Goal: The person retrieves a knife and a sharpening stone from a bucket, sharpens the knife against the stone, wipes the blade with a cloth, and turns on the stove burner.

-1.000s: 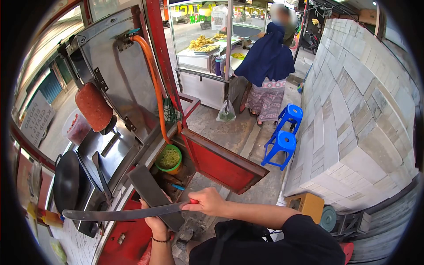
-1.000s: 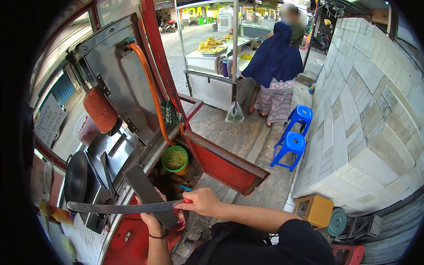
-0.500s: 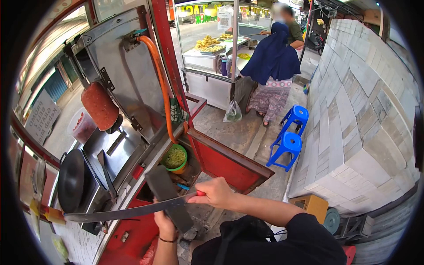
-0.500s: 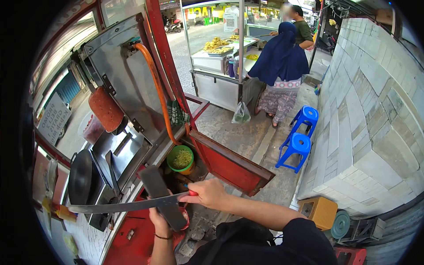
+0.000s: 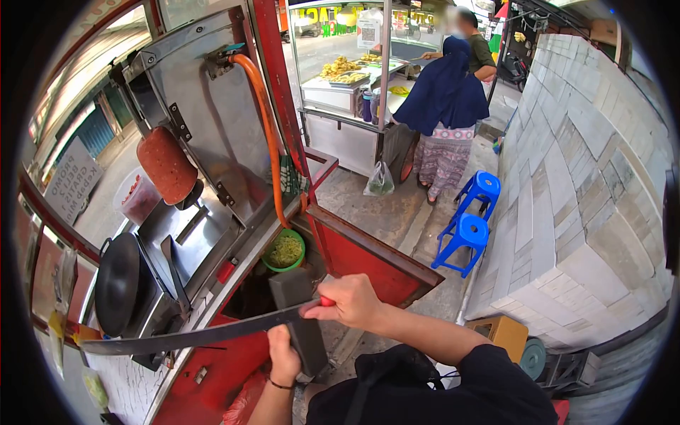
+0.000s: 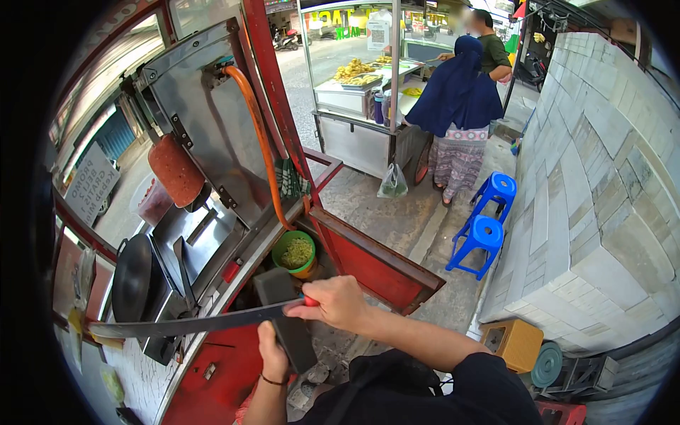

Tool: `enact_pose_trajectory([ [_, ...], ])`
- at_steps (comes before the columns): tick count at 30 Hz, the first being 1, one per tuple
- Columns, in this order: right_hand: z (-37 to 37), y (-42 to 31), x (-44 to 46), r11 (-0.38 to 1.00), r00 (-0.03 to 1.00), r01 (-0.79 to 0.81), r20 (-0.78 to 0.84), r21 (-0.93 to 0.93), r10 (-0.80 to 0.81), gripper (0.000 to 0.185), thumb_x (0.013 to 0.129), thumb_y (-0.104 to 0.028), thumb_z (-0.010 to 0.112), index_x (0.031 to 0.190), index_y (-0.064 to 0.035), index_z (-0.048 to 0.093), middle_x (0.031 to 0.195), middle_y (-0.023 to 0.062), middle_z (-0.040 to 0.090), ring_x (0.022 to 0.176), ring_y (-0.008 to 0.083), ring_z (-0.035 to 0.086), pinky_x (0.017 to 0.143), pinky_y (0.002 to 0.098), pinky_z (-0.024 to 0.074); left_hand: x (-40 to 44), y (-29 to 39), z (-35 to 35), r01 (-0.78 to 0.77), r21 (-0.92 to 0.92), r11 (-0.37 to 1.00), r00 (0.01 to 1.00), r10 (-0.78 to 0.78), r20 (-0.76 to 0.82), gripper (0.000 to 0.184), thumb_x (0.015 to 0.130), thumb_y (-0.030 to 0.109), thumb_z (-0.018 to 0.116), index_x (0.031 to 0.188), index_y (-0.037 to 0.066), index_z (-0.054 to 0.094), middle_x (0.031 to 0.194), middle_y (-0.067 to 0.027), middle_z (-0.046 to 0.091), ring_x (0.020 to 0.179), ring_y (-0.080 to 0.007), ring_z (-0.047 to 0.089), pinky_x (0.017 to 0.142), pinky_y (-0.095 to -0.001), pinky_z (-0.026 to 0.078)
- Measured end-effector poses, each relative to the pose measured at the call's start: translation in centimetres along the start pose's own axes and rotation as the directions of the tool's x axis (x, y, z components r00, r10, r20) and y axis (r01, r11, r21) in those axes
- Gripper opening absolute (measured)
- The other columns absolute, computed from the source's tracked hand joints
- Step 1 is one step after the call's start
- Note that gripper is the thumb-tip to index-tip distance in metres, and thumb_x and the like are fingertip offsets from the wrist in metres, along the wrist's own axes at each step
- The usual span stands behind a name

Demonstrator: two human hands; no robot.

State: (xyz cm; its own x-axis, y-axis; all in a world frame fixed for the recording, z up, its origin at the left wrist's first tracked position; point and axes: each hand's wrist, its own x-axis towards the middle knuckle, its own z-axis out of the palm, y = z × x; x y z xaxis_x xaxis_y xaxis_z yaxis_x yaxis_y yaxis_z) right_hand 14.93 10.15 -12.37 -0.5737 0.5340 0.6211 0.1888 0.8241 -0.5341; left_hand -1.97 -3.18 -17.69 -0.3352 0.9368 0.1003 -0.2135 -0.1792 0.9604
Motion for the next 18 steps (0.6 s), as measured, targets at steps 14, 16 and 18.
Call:
enact_pose_trajectory([
  [14,-0.6,-0.6,-0.2,1.0,1.0,-0.006,0.0,-0.009,0.006,0.053,0.081,-0.049,0.078,0.061,-0.0089,0.05,0.055,0.0089,0.053,0.049,0.0299,0.056,0.045,0.0374,0.0415,0.1,-1.5,-0.9,-0.111,0.193,0.975,0.993,0.118,-0.027,0.052,0.107,0.039,0.04,0.134,-0.003,0.053,0.117,-0.0096,0.064,0.102,-0.0184,0.061,0.091,-0.0324,0.048],
  [16,-1.1,-0.5,1.7,0.999,0.99,-0.016,-0.139,0.051,0.023,0.053,0.079,-0.046,0.08,0.061,-0.0078,0.049,0.055,0.0094,0.05,0.048,0.0302,0.055,0.045,0.0369,0.0405,-0.2,1.2,1.5,-0.117,0.098,0.988,0.993,0.114,0.039,0.054,0.107,0.041,0.041,0.134,-0.005,0.054,0.122,-0.0076,0.064,0.111,-0.0141,0.056,0.1,-0.0276,0.041],
  [18,-0.7,0.8,0.0,0.996,0.994,-0.081,-0.076,0.035,0.083,0.054,0.081,-0.049,0.078,0.06,-0.0088,0.049,0.055,0.0089,0.051,0.048,0.0293,0.055,0.045,0.0382,0.0408,0.4,1.5,-0.2,-0.077,-0.057,0.995,0.997,0.079,0.024,0.056,0.106,0.046,0.039,0.127,-0.003,0.056,0.115,-0.0101,0.065,0.101,-0.0182,0.061,0.089,-0.0313,0.048],
])
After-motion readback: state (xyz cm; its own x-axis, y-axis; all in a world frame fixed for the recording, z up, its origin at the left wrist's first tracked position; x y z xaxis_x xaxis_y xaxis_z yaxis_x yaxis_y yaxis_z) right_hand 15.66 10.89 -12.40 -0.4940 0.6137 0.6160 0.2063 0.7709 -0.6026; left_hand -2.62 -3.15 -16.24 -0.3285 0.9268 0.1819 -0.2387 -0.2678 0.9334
